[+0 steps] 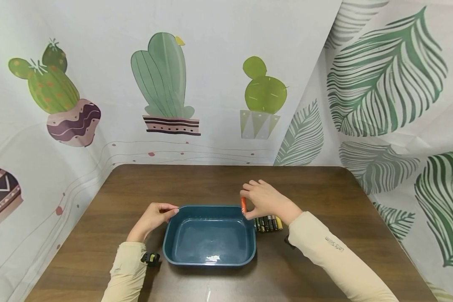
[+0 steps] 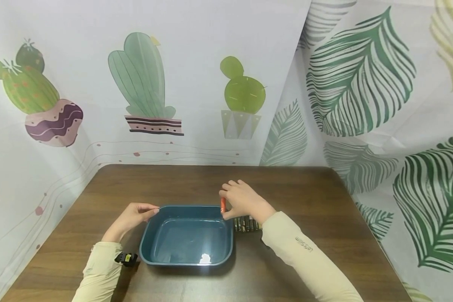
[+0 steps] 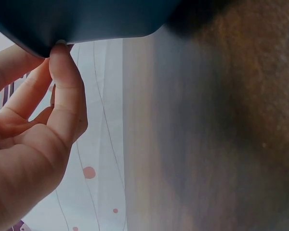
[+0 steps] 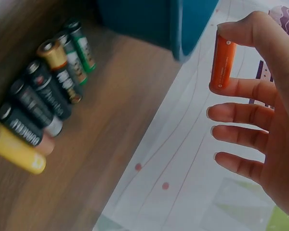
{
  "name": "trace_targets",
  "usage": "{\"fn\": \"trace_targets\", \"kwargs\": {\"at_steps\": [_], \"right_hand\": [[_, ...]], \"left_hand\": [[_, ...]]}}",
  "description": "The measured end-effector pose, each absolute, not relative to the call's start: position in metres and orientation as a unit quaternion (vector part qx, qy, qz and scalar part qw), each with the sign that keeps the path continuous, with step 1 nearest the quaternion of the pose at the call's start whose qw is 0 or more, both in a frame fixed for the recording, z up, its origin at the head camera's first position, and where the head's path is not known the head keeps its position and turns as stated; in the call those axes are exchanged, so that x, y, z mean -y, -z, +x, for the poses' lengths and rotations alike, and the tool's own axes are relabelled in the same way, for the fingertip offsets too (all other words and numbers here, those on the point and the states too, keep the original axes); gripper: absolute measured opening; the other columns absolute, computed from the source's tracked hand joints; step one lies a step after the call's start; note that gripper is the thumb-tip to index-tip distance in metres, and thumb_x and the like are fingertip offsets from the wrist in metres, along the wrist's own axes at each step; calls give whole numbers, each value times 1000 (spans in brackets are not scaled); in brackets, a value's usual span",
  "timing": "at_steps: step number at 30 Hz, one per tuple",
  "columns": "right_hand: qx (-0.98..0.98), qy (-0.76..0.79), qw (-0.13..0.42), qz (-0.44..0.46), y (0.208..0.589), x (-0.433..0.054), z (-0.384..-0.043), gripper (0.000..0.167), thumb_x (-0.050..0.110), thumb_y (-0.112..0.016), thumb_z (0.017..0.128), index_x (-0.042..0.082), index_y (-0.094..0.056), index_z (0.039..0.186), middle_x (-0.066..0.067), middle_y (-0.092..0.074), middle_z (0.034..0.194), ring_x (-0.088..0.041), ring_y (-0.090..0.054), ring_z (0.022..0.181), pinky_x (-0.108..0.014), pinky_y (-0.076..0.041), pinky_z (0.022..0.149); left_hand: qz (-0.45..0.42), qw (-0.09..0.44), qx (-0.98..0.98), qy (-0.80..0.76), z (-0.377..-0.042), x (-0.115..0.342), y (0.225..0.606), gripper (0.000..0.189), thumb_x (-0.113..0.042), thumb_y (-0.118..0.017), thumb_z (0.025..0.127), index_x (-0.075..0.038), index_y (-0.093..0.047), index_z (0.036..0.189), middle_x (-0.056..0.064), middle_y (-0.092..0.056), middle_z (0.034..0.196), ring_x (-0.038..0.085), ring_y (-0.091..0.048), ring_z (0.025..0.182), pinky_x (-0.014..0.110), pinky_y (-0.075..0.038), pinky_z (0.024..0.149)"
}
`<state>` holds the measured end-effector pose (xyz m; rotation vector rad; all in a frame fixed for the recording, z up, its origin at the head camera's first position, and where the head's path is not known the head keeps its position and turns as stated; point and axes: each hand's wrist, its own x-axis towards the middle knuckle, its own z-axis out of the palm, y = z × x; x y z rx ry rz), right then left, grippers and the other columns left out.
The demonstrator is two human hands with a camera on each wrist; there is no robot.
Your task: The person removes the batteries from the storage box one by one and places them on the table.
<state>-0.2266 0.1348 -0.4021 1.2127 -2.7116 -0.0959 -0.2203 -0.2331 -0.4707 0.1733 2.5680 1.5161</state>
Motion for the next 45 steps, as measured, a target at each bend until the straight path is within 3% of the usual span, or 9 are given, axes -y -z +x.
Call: {"fn": "trace_targets", "kwargs": {"at_steps": [12,24,29,34,45], "right_hand": [[919,-5,79,386,410,-169,-219,36,43,-78,66,18,-61,87,6,-48,82,-17,-44,79,-37,-41,69],[935,-21,68,347,420,-206,-213,37,37,-81,64,17,-64,91,3,-54,88,-22,-50,83,-44,-45,73],[945,-20,45,323,429,-222,-210,38,34,-81,63,16,-65,93,-6,-61,101,-34,-57,98,-54,-47,83],[953,-28,8,301,439,-233,-208,41,31,-82,65,13,-65,98,-20,-61,118,-49,-52,114,-65,-40,92],[959,-42,-55,275,462,-245,-207,39,29,-83,68,11,-66,99,-27,-57,125,-53,-47,118,-67,-35,95]], "left_hand": [[66,81,-854,-509,-221,238,474,24,-17,-68,91,1,-72,105,7,-68,90,19,-58,71,38,-53,68],[66,80,-856,-506,-221,237,472,23,-17,-67,91,1,-72,105,8,-67,89,19,-58,70,41,-53,69],[62,83,-858,-503,-221,237,471,24,-18,-68,91,1,-72,106,7,-67,89,18,-58,71,41,-54,70],[65,83,-857,-504,-220,235,468,25,-17,-67,91,3,-71,106,9,-67,90,18,-58,71,41,-54,69],[70,79,-856,-505,-221,234,470,23,-15,-67,91,3,-72,104,8,-67,87,18,-57,69,39,-53,67]]}}
